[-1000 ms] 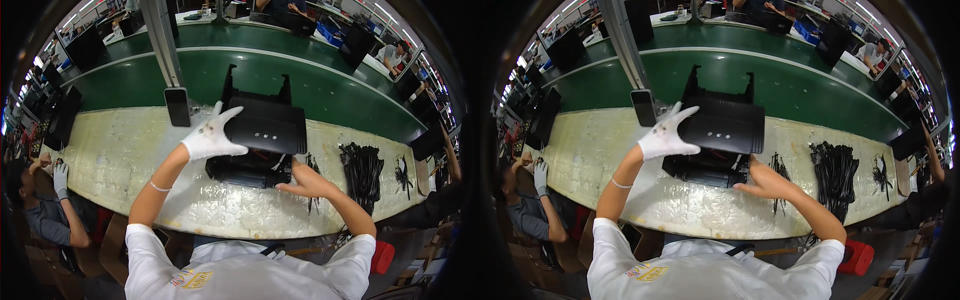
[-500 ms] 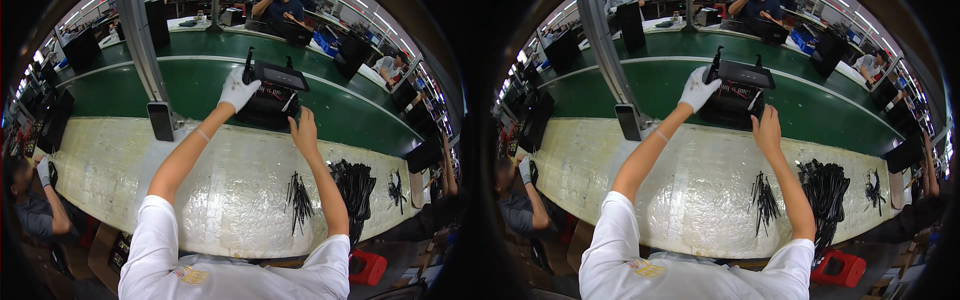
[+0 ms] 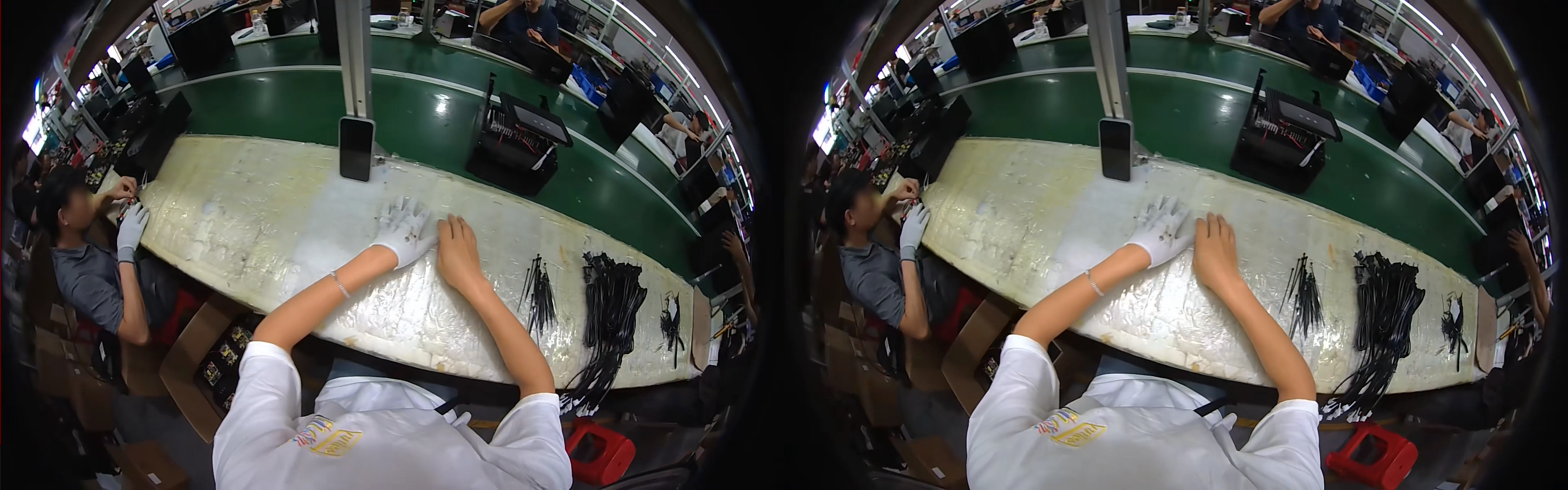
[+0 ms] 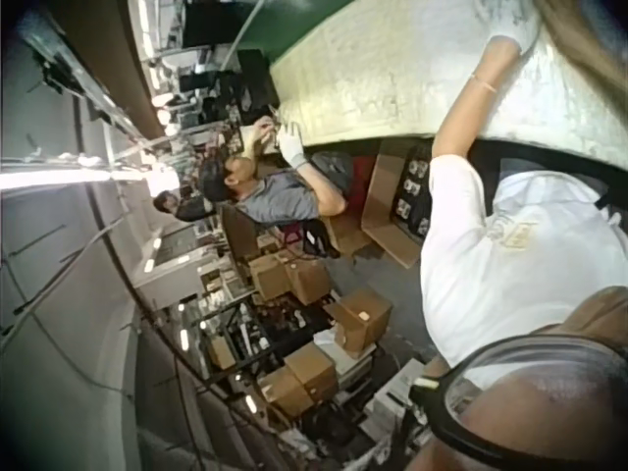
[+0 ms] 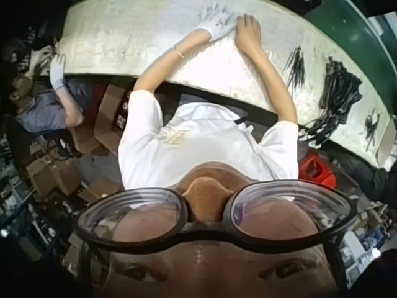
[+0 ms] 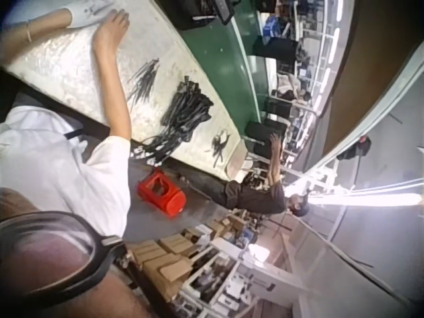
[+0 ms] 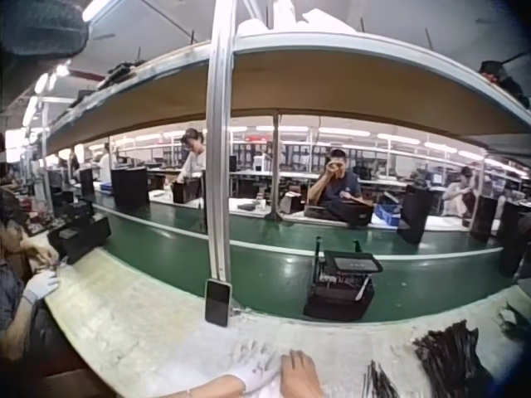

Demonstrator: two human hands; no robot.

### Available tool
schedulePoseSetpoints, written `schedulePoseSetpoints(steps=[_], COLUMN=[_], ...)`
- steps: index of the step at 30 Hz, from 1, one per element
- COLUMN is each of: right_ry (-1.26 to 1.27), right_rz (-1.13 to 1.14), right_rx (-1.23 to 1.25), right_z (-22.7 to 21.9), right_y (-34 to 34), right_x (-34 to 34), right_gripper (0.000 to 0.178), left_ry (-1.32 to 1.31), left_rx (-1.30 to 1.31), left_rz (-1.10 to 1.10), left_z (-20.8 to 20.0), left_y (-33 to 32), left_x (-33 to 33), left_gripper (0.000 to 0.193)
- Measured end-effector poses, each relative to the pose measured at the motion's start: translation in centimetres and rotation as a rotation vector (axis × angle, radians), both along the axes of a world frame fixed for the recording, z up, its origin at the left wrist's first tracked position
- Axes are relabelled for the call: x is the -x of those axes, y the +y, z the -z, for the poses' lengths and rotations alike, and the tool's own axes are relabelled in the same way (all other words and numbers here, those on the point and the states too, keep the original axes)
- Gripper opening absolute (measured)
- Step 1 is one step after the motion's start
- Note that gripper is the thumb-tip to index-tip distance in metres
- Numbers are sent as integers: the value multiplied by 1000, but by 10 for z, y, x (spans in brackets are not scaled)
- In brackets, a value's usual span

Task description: Connecting wires to circuit boards and placing them into housings at an assembly station.

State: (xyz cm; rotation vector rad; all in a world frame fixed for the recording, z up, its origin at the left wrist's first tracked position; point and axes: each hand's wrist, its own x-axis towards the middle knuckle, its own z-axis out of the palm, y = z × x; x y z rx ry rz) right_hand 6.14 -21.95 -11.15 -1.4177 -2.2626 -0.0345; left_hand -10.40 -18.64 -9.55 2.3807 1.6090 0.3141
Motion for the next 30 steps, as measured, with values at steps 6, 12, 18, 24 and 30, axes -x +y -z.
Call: schedulePoseSetpoints(steps=[6,12,18,24,30], right_ry=[135,282,221,248,242], right_rz=[28,52,3,-8,-10], right_rx=[-107,-89,-127,-113,-129], right_z=[15,6,9,12,8], right_y=[5,4,6,3,5], right_x=[1,5,1,1,0], right_gripper=[39,40,40,42,42], left_ry=[36,-32,-8,-57,-56], left_rx=[-159,-165,-162,-157,-201], left_rz=[-73,-78,-7,113,116], left_z=[15,17,15,19,23], left_y=[21,23,22,23,25], left_x=[-15,-18,-14,-17,-17], left_gripper=[66,68,54,46,48])
